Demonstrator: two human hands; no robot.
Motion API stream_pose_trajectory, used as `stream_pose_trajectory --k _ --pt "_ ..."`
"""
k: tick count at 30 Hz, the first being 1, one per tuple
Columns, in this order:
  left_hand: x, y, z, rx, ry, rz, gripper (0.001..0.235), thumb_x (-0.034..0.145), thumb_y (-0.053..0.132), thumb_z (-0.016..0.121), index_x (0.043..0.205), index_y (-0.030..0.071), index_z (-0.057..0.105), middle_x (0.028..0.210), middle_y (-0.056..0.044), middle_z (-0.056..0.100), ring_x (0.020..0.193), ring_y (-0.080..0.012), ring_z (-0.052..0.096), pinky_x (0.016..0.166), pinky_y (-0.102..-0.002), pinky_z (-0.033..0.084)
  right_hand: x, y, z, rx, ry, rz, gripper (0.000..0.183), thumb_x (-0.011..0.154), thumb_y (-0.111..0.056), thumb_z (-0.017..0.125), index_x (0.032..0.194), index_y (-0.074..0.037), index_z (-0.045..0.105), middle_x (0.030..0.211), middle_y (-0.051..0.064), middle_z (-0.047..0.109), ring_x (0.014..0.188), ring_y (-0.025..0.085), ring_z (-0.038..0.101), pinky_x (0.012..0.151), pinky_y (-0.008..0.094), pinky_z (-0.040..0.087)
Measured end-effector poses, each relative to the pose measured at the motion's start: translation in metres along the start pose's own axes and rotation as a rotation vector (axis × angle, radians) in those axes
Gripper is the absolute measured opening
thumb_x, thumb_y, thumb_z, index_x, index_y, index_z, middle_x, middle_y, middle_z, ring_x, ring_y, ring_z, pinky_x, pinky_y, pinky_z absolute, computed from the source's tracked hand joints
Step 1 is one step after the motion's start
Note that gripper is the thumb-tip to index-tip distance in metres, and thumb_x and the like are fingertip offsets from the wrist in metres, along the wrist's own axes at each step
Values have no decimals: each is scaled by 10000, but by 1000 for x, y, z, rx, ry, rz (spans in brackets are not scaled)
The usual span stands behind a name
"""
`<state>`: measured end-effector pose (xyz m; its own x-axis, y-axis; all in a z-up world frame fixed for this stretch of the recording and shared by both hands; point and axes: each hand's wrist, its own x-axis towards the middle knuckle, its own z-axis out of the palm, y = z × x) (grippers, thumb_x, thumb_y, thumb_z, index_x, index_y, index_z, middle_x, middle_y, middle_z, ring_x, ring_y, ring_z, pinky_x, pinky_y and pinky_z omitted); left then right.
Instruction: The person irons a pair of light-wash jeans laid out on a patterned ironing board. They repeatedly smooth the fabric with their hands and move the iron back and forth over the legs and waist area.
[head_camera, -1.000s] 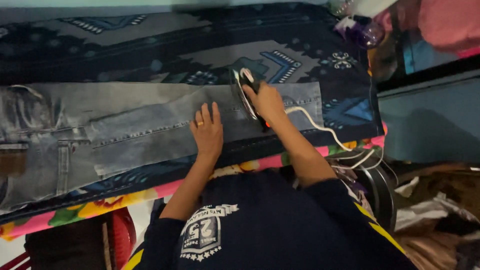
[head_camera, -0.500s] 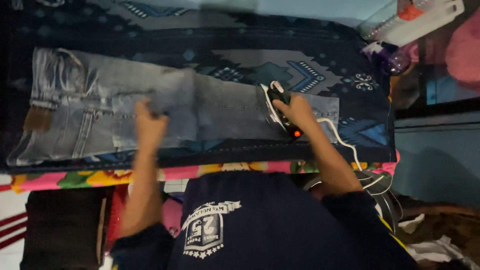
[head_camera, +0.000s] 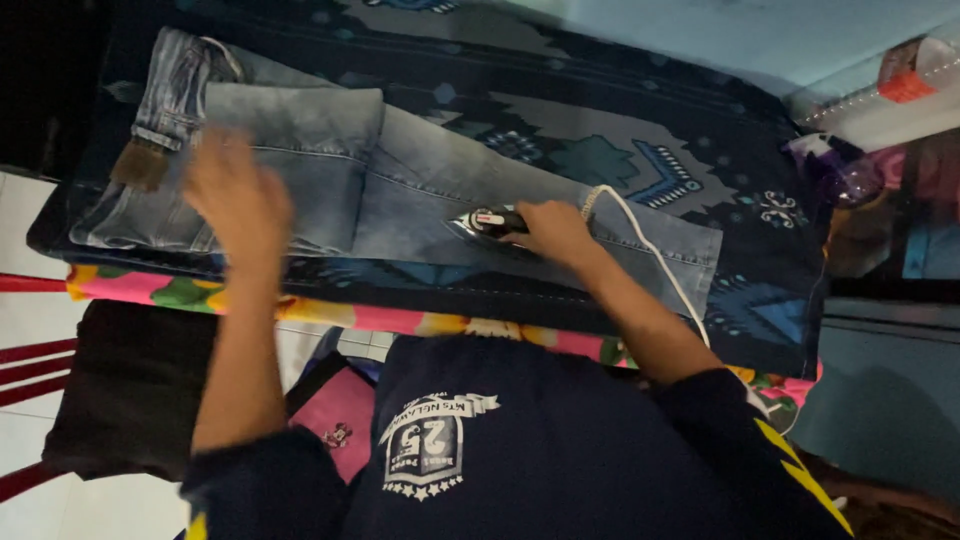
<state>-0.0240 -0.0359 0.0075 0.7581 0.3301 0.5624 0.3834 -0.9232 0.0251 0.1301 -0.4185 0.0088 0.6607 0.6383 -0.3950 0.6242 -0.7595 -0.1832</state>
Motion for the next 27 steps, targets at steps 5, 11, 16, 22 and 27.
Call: stream_pose_trajectory --k 5,11,16,22,27 --pt "-100 61 9 -118 -64 -90 637 789 293 845 1354 145 591 1293 -147 548 1105 -357 569 836 -467 422 0 -36 -36 20 -73 -42 600 884 -599 676 1151 -63 699 995 224 761 979 423 738 848 545 579" --pt "-150 72 39 -86 -92 -289 790 615 429 925 1272 140 592 1165 -97 562 952 -314 591 723 -438 448 78 -96 16 34 120 -106 448 913 -490 695 1063 -68 709 876 160 753 855 347 764 729 464 610" --pt "-148 57 55 -188 -91 -378 566 691 216 876 1197 140 634 1084 -79 618 849 -323 671 649 -450 507 76 -117 -6 65 82 -254 421 912 -390 706 1046 8 727 894 222 755 863 414 753 725 511 605" --pt "-88 21 27 -255 -165 -356 163 874 134 707 1028 184 717 936 -42 636 802 -326 715 644 -452 560 106 -138 5 118 100 -128 513 913 -457 716 1042 40 709 895 229 748 869 404 755 729 485 611" --pt "-38 -5 34 -243 -309 -273 185 935 74 631 1066 165 725 881 -89 630 840 -381 717 706 -473 578 101 -146 -3 -45 -57 -307 531 935 -463 665 1112 36 713 1030 271 752 990 447 735 839 533 592"
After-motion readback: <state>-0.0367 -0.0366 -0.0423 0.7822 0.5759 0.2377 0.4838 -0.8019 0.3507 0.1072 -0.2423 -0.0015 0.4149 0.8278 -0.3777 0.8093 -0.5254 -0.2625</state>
